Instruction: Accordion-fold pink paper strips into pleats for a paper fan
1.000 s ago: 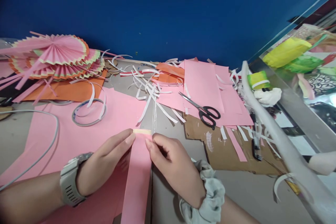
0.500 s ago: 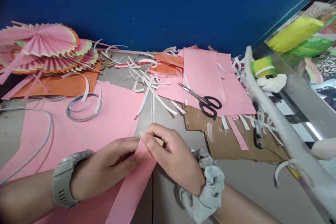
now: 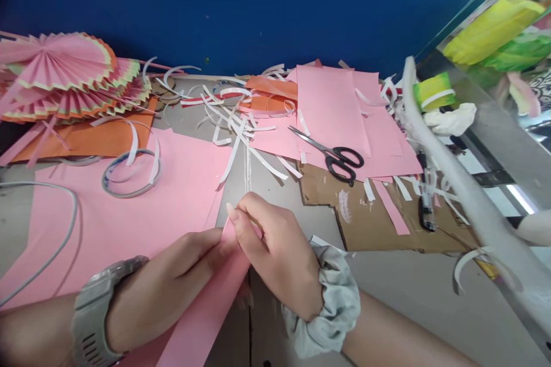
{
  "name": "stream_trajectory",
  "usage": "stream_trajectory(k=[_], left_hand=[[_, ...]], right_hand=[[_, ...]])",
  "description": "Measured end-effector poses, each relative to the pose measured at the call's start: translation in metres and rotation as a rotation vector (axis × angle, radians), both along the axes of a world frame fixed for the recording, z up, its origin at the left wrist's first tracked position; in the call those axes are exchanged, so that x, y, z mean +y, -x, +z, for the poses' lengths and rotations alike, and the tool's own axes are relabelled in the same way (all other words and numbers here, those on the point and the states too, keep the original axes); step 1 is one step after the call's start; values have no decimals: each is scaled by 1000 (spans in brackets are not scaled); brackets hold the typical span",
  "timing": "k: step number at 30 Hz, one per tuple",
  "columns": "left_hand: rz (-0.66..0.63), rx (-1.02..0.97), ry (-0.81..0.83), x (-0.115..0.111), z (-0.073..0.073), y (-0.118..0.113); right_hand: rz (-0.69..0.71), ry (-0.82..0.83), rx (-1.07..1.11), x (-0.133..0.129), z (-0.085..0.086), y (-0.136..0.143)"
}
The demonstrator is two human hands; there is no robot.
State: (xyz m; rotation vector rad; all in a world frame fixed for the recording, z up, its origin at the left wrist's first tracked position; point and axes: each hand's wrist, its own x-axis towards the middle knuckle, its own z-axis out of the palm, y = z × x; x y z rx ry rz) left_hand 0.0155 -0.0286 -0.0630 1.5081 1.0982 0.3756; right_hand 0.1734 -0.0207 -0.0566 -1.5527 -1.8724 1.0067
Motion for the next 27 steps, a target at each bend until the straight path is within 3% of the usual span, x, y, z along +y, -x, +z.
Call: stream_trajectory(k=[5,11,14,18,22,27], left_hand=[[-14,170,-47,-4,-6,4],[-13,184,-106,-5,-9,6],[-2,63,-55,0,-3,4],[-9,-181,140,8,3,1],[56,-173,80,11,0,0],[67,-275,3,12,-3,0]], right_hand=[[-2,-8,-10,0,0,0],[-22,48,44,2,0,0],[-45,86,200,4,1,-3],[17,238,323,6,0,-7],[26,242,318,7,0,-5],[114,410,385,7,2,-1]])
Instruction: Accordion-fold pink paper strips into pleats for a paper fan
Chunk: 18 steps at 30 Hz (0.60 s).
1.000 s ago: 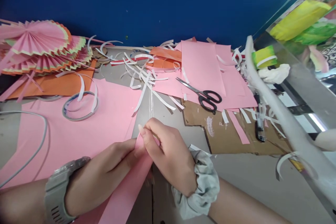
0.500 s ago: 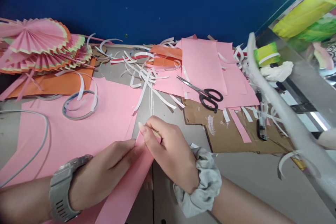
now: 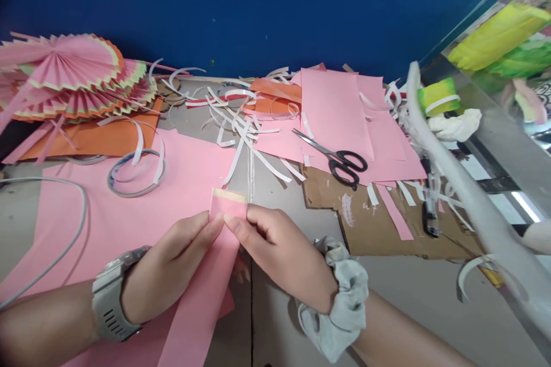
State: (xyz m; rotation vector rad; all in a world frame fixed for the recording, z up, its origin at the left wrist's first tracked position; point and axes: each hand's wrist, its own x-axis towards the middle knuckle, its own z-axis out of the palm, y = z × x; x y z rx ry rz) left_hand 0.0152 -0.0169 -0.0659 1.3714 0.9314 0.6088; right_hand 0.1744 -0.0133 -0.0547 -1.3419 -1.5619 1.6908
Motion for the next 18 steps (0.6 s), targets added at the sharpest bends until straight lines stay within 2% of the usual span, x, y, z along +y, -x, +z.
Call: stream_trajectory(k=[4,8,15,18], left_hand=[[42,62,-35,0,-1,0],[128,115,-120,1,0,1],[147,81,-99,2,1,0],[183,104,-100,2,0,0]], right_hand=[[30,0,-41,-2,0,1],[59,-82,-118,-4,-1,3],[39,-167,-193,-6,-2,4],[88,-162,-201,-6,-1,6]])
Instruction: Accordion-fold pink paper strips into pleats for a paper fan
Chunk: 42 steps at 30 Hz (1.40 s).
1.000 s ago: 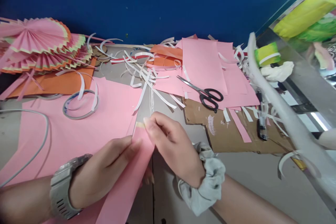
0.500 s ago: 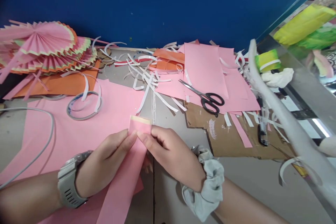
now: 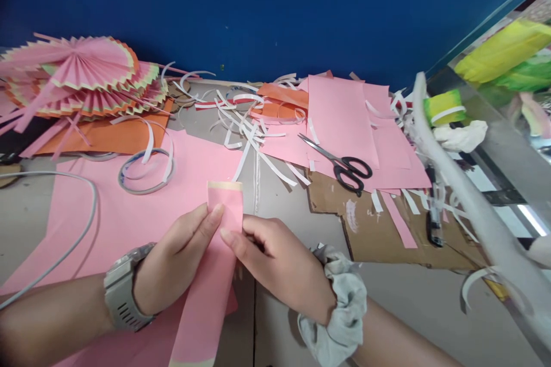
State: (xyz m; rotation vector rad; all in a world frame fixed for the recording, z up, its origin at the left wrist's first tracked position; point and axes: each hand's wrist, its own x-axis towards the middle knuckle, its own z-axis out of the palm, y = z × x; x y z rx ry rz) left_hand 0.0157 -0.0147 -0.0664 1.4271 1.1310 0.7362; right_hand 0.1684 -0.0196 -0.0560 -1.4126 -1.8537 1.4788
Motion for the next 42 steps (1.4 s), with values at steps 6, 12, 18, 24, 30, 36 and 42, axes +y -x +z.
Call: stream_trajectory(k=[6,12,18,24,30,36,42], left_hand=[[5,75,33,0,1,1],[-204,57,129,-4,5,2],[-214,-48,255,-3,3,0],[-200,-27,236,-3,2,-1],[-208,-17,280,-5,3,-1],[-351,7,161,-7,1,1],[-330,31,201,-8,1,0]], right_hand=[[-97,-47,-16,2,-2,-2],[-249,-112,23,4,-3,-8],[-282,-81,64,2,-6,-10],[-289,-146,44,2,-5,-7],[-314,-127,33,0,-5,-7],[-211,43,123,-1,-3,-8],[-235,-10,104,-3,-5,-7]])
